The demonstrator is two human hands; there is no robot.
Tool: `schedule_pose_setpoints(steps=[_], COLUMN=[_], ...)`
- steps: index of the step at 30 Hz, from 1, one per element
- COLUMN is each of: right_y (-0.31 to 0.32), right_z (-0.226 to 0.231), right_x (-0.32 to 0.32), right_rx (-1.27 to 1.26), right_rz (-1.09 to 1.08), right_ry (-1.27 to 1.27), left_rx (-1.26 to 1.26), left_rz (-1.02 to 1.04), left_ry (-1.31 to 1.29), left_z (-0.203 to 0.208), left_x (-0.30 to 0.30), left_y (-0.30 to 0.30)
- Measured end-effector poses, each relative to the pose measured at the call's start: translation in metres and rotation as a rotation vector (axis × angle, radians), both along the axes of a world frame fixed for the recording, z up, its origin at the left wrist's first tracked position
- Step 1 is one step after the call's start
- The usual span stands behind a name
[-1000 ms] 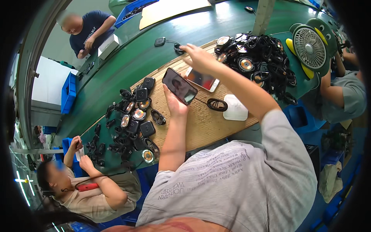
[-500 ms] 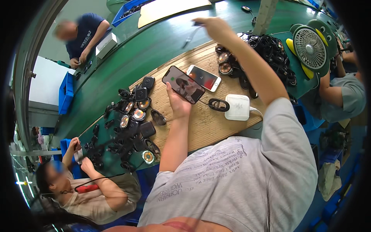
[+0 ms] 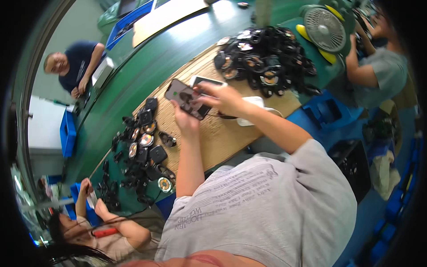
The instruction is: Assemble and inspect electronic device components on a factory assembly line.
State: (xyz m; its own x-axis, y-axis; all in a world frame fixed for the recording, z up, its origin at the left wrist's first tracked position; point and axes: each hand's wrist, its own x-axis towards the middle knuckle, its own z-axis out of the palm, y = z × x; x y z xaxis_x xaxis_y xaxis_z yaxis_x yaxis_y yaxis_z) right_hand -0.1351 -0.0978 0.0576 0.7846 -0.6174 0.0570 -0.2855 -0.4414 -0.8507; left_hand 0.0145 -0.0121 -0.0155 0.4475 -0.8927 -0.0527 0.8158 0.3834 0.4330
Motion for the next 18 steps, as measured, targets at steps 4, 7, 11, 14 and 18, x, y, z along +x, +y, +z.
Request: schedule_pose_setpoints(steps=[4,7,11,14,18], right_y=[0.011,0.01,-0.005,-0.031,-0.08], right_z=[-0.036,-0.046,-0.012,0.007,0.034], right_x=[0.043,0.045,0.007,-0.041,-0.134], right_rx=[0.075,-0.028,-0.07,-0.056,-0.116], right_rz=[0.078,0.036,-0.088,-0.219,-0.667], right_ry=[-0.128,-0.063,-0.126,-0.347,-0.379], left_rx=[0.012,0.021,0.023,0.132,0.442], left_rz=[-0.002,0.024,0.065,0.187,0.509], left_ry=[-0.05,-0.09,-0.108,-0.192,-0.41], left_z=[-0.022,-0.028,-0.028,-0.023,0.002], left_x=[0.029,0.03,0.032,0.029,0.021], left_y=[0.014,0.01,0.008,0.008,0.014])
